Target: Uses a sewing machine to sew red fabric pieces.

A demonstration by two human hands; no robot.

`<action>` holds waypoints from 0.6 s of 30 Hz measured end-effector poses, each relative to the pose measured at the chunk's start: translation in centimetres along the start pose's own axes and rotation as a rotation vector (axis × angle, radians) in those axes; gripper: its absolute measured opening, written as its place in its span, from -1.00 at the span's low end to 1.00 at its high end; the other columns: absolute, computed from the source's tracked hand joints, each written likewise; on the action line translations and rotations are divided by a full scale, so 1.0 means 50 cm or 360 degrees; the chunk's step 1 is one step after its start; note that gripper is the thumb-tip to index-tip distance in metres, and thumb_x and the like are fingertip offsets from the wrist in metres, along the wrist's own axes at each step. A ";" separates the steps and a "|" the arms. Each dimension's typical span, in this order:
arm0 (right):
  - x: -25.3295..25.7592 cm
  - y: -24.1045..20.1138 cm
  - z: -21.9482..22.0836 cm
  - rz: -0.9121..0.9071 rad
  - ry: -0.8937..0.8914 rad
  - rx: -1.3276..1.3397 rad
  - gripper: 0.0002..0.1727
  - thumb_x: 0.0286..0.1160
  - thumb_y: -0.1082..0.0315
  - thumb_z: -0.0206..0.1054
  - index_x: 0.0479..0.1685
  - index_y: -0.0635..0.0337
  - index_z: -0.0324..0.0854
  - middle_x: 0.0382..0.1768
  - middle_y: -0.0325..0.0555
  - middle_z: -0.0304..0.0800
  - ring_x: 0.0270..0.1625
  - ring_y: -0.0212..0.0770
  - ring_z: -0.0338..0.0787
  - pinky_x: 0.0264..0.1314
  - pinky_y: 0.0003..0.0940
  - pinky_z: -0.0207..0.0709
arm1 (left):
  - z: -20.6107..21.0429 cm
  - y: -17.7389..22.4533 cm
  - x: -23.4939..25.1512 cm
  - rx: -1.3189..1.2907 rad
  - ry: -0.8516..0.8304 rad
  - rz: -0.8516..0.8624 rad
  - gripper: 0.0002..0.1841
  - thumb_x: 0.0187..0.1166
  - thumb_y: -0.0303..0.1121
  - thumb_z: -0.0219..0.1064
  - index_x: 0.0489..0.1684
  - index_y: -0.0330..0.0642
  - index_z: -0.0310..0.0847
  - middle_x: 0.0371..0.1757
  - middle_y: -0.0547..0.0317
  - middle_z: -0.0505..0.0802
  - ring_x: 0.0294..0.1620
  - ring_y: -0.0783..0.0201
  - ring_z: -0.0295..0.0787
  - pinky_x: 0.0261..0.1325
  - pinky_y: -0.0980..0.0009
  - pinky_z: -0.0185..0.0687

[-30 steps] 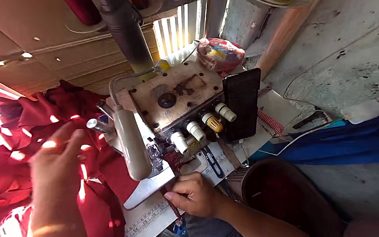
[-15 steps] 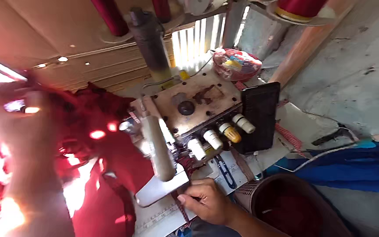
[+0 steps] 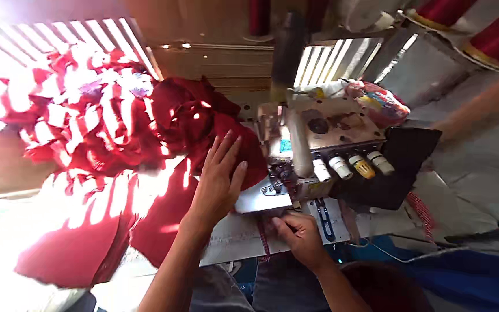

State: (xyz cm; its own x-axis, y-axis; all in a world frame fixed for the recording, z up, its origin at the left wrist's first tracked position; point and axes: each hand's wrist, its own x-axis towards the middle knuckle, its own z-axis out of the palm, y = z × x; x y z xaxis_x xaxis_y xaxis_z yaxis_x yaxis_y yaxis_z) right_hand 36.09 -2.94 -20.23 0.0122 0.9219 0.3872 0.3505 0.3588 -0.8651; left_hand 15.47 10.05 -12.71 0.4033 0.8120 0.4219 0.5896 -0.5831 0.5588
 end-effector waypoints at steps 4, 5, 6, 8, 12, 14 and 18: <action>-0.002 0.005 0.002 -0.0012 0.0039 0.0024 -0.58 0.71 0.17 0.26 -0.56 0.13 0.75 -0.56 -0.35 0.74 -0.50 -0.58 0.66 -0.42 -0.67 0.55 | -0.087 -0.002 -0.133 0.0032 0.0383 -0.0219 -0.63 0.78 -0.10 0.14 0.24 -0.06 0.77 0.26 0.20 0.84 0.33 0.30 0.74 0.37 0.13 0.67; -0.004 0.007 0.002 -0.0010 0.0040 0.0039 -0.59 0.71 0.18 0.27 -0.55 0.13 0.77 -0.55 -0.34 0.75 -0.50 -0.57 0.66 -0.44 -0.67 0.55 | -0.106 -0.015 -0.173 0.0087 0.0409 -0.0280 -0.65 0.77 -0.10 0.16 0.00 -0.09 0.83 -0.01 0.21 0.89 0.06 0.34 0.81 0.14 0.20 0.73; -0.005 0.008 0.003 -0.0007 0.0037 0.0036 -0.59 0.71 0.17 0.26 -0.55 0.13 0.77 -0.54 -0.34 0.77 -0.50 -0.56 0.67 -0.44 -0.67 0.56 | -0.124 -0.029 -0.212 0.0151 0.0390 -0.0331 -0.63 0.75 -0.07 0.18 -0.16 -0.11 0.85 -0.19 0.22 0.89 -0.12 0.37 0.82 -0.01 0.28 0.74; -0.003 0.009 0.005 -0.0009 0.0029 0.0009 -0.59 0.70 0.17 0.26 -0.56 0.13 0.77 -0.54 -0.34 0.77 -0.51 -0.56 0.67 -0.44 -0.66 0.56 | -0.152 -0.056 -0.280 0.0222 0.0283 -0.0391 -0.59 0.67 0.03 0.25 -0.33 -0.11 0.81 -0.36 0.24 0.84 -0.31 0.39 0.78 -0.20 0.33 0.71; 0.000 0.006 0.004 0.0015 -0.0012 -0.0041 -0.60 0.69 0.17 0.26 -0.55 0.12 0.78 -0.52 -0.34 0.80 -0.51 -0.57 0.69 -0.44 -0.66 0.58 | -0.140 -0.100 -0.364 0.0216 -0.0070 -0.0425 -0.49 0.32 0.29 0.44 -0.30 0.00 0.81 -0.34 0.29 0.81 -0.25 0.23 0.77 -0.18 0.12 0.71; 0.002 0.003 0.006 0.0036 -0.0012 -0.0046 -0.61 0.68 0.18 0.26 -0.54 0.13 0.78 -0.49 -0.33 0.84 -0.50 -0.57 0.72 -0.43 -0.67 0.61 | -0.117 -0.116 -0.375 0.0303 -0.0023 -0.0372 -0.55 0.25 0.29 0.45 -0.40 0.08 0.79 -0.38 0.37 0.78 -0.26 0.26 0.74 -0.23 0.19 0.65; 0.000 0.000 0.010 0.0068 0.0027 -0.0056 -0.62 0.67 0.21 0.25 -0.55 0.13 0.77 -0.52 -0.33 0.83 -0.53 -0.57 0.71 -0.48 -0.67 0.60 | -0.120 -0.125 -0.372 0.0272 -0.0049 -0.0326 -0.63 0.36 0.22 0.40 -0.53 0.17 0.81 -0.39 0.50 0.82 -0.25 0.39 0.74 -0.23 0.30 0.62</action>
State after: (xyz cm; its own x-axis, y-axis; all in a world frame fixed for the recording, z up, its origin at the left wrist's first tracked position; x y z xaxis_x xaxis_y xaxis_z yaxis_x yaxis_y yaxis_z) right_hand 35.62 -2.88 -20.41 0.0436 0.9336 0.3557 0.3822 0.3134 -0.8693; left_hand 0.08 -1.56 -19.76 0.2827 0.9146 0.2891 0.7696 -0.3962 0.5008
